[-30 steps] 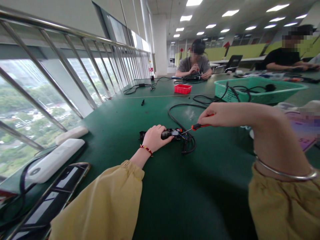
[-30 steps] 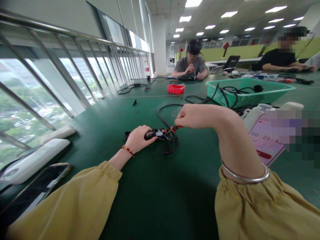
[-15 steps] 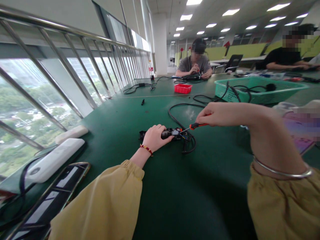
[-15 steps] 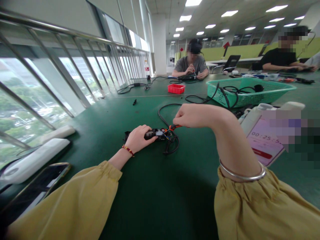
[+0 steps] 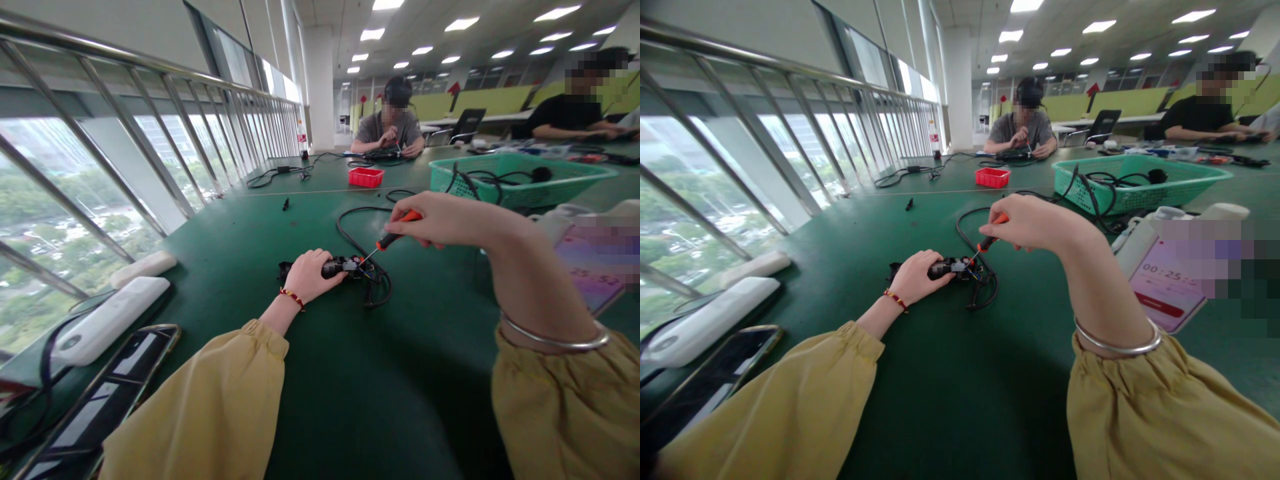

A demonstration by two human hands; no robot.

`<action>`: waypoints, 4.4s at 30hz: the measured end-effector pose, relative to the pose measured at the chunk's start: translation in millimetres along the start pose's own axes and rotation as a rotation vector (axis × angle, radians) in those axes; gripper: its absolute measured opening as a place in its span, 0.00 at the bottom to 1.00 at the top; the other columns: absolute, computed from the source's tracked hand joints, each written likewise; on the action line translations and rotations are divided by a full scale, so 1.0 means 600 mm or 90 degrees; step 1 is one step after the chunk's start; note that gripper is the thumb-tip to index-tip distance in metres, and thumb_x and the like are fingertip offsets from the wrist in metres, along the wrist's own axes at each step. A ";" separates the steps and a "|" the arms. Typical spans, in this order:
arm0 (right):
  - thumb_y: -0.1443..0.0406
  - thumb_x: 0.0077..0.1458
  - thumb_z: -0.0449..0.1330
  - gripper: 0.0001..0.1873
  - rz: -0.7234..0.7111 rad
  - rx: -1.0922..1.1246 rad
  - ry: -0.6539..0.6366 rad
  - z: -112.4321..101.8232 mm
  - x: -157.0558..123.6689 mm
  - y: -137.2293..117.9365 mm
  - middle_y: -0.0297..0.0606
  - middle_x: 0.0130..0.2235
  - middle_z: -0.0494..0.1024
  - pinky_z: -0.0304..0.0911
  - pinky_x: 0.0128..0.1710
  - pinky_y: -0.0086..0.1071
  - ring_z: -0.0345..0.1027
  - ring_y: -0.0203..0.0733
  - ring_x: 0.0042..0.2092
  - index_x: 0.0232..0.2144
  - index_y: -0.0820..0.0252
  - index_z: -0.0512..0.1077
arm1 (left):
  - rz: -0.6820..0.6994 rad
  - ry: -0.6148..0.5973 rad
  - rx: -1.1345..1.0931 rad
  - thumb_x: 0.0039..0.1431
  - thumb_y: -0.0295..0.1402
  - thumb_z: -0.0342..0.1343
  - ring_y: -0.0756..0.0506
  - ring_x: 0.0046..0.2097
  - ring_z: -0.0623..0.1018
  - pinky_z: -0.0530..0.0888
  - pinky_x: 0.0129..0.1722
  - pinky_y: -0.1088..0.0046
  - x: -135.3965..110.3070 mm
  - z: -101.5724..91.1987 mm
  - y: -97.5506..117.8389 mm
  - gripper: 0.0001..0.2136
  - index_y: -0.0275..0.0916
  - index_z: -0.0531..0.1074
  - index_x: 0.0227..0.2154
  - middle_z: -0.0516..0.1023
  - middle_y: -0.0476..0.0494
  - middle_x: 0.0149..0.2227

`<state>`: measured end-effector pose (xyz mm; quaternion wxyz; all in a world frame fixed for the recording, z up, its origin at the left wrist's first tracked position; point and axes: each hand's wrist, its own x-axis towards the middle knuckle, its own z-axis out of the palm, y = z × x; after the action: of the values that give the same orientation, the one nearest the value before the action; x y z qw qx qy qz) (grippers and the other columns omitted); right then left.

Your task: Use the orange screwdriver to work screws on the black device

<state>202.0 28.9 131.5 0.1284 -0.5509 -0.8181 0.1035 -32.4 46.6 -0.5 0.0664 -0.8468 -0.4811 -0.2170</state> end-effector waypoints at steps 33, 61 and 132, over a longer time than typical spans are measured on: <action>0.63 0.49 0.59 0.09 0.021 0.433 0.452 0.215 -0.149 0.022 0.33 0.28 0.68 0.61 0.21 0.27 0.63 0.33 0.24 0.35 0.55 0.66 | 0.034 -0.025 -0.023 0.52 0.49 0.49 0.45 0.35 0.70 0.68 0.35 0.68 -0.002 -0.008 -0.010 0.16 0.39 0.65 0.32 0.70 0.46 0.32; 0.66 0.46 0.60 0.15 -0.059 0.378 0.537 0.216 -0.155 0.016 0.34 0.33 0.68 0.64 0.23 0.29 0.67 0.36 0.29 0.39 0.53 0.64 | 0.074 -0.014 0.028 0.53 0.51 0.47 0.44 0.36 0.69 0.64 0.36 0.67 -0.002 -0.013 -0.002 0.19 0.38 0.64 0.33 0.69 0.43 0.34; 0.65 0.50 0.54 0.18 -0.170 0.197 0.074 0.218 -0.146 0.030 0.37 0.43 0.75 0.64 0.43 0.34 0.69 0.39 0.42 0.45 0.56 0.68 | 0.076 -0.105 -0.002 0.55 0.36 0.48 0.44 0.40 0.71 0.68 0.42 0.67 -0.023 -0.037 0.003 0.12 0.35 0.66 0.40 0.73 0.42 0.40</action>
<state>206.8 -49.1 -6.2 0.2708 -0.4160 -0.8496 0.1782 -43.6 27.9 13.6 0.0382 -0.8891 -0.4331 -0.1428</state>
